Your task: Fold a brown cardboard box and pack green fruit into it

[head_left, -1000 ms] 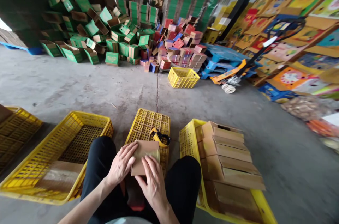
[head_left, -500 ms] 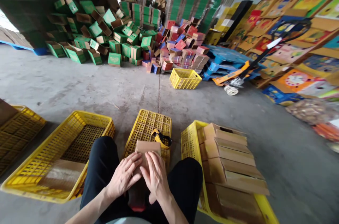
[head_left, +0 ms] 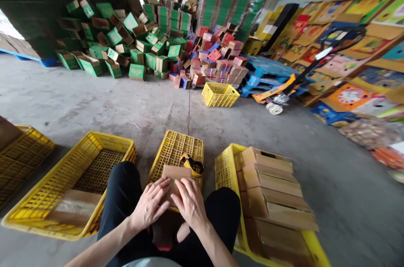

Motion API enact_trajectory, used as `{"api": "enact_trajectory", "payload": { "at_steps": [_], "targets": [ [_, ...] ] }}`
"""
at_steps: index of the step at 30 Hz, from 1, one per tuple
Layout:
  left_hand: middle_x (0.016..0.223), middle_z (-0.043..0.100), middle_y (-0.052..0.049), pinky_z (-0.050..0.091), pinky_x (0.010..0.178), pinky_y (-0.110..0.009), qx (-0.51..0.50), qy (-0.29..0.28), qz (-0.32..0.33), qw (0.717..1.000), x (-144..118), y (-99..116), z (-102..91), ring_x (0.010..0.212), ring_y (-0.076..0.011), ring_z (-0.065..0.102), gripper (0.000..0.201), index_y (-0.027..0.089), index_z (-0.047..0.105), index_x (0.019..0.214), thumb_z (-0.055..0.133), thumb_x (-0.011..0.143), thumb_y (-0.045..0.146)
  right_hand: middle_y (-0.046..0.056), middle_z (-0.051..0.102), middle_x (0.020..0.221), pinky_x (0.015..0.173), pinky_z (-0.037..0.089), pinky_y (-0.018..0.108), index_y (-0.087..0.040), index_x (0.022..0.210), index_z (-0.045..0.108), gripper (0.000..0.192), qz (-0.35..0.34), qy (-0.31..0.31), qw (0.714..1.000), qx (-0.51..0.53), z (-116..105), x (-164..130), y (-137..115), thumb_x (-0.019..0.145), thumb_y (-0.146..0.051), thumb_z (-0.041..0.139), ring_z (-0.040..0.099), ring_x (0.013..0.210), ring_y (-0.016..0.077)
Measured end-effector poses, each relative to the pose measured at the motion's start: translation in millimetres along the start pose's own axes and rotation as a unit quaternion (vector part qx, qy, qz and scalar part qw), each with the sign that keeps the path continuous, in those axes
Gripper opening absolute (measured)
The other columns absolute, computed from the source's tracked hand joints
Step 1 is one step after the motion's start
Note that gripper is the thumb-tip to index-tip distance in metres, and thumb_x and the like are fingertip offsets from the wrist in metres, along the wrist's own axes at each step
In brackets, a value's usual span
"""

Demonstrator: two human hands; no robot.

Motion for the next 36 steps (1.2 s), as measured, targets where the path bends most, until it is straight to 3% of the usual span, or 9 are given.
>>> {"api": "enact_trajectory", "payload": {
  "at_steps": [7,13,18,23,25,28,32,34,36],
  "targets": [
    [0.164,0.053,-0.014,0.043,0.114,-0.04,0.046,-0.044,0.017,0.998,-0.5,-5.4,-2.9,0.15,-0.0307,0.048,0.078,0.02,0.036,0.17,0.043,0.108,0.068,0.012,0.069,0.142,0.109,0.058,0.053,-0.025,0.16,0.053,0.057,-0.002,-0.017,1.0,0.004,-3.4,-1.8,-1.7,0.105,-0.037,0.063,0.064,0.129,0.0345],
    [0.165,0.052,-0.011,0.043,0.109,-0.039,0.089,-0.05,0.005,0.995,2.0,1.7,-6.4,0.147,-0.0308,0.049,0.077,0.027,0.034,0.17,0.043,0.107,0.071,0.01,0.066,0.147,0.118,0.055,0.05,-0.026,0.163,0.048,0.062,-0.017,-0.018,0.998,0.052,-15.7,-33.5,5.2,0.104,-0.032,0.064,0.061,0.138,0.0331],
    [0.162,0.055,-0.008,0.042,0.114,-0.044,0.108,-0.033,0.02,0.993,5.0,13.3,-5.3,0.146,-0.0304,0.05,0.063,0.038,0.038,0.168,0.048,0.109,0.06,0.013,0.064,0.149,0.113,0.059,0.052,-0.025,0.161,0.05,0.061,0.017,0.009,0.996,0.082,-12.8,-41.3,2.3,0.102,-0.033,0.066,0.061,0.136,0.0345],
    [0.15,0.065,-0.008,0.05,0.112,-0.041,0.047,-0.002,0.071,0.996,-8.3,12.7,8.9,0.135,-0.0258,0.059,0.056,0.03,0.038,0.169,0.04,0.115,0.046,0.012,0.07,0.138,0.109,0.061,0.05,-0.027,0.151,0.06,0.051,0.026,0.028,0.993,0.116,-9.4,-41.6,1.9,0.101,-0.028,0.067,0.066,0.127,0.0319],
    [0.145,0.068,-0.008,0.053,0.111,-0.041,0.02,-0.001,0.092,0.996,-10.0,13.2,11.7,0.132,-0.0248,0.062,0.052,0.027,0.04,0.167,0.038,0.116,0.04,0.011,0.072,0.13,0.107,0.061,0.048,-0.028,0.142,0.066,0.041,0.067,0.049,0.985,0.152,-8.2,-39.5,9.1,0.101,-0.028,0.066,0.068,0.121,0.0304],
    [0.141,0.069,-0.011,0.056,0.106,-0.041,0.016,-0.016,0.072,0.997,-2.7,18.6,8.8,0.127,-0.0257,0.065,0.048,0.023,0.049,0.161,0.042,0.115,0.037,0.013,0.072,0.128,0.104,0.061,0.05,-0.027,0.134,0.07,0.039,0.204,0.116,0.945,0.226,-0.9,-29.3,27.4,0.096,-0.035,0.071,0.07,0.12,0.0323],
    [0.151,0.063,-0.016,0.055,0.105,-0.045,0.058,-0.031,0.036,0.997,15.9,33.9,4.9,0.13,-0.0308,0.063,0.059,0.019,0.046,0.163,0.05,0.111,0.047,0.011,0.079,0.11,0.087,0.065,0.049,-0.024,0.118,0.073,0.049,0.367,0.12,0.832,0.398,20.7,-8.3,44.4,0.076,-0.047,0.086,0.076,0.098,0.0334],
    [0.157,0.058,-0.017,0.051,0.111,-0.047,0.075,-0.026,0.035,0.996,22.4,40.5,7.9,0.139,-0.0328,0.057,0.066,0.016,0.043,0.164,0.052,0.109,0.051,0.009,0.081,0.102,0.085,0.064,0.047,-0.024,0.107,0.073,0.046,0.416,0.115,0.774,0.464,28.7,-2.4,46.3,0.072,-0.049,0.089,0.077,0.093,0.0325],
    [0.159,0.056,-0.017,0.047,0.116,-0.047,0.083,-0.021,0.032,0.996,25.0,43.7,13.1,0.146,-0.033,0.052,0.065,0.015,0.044,0.163,0.052,0.109,0.051,0.008,0.082,0.1,0.087,0.063,0.045,-0.023,0.101,0.074,0.045,0.444,0.13,0.737,0.494,32.3,-1.7,46.5,0.071,-0.053,0.089,0.077,0.095,0.0318]
  ]
}}
Point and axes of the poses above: each hand's wrist, its own x-axis towards the middle knuckle, its own z-axis out of the palm, y = z × x, the point moved 2 cm from there along x, towards the middle knuckle
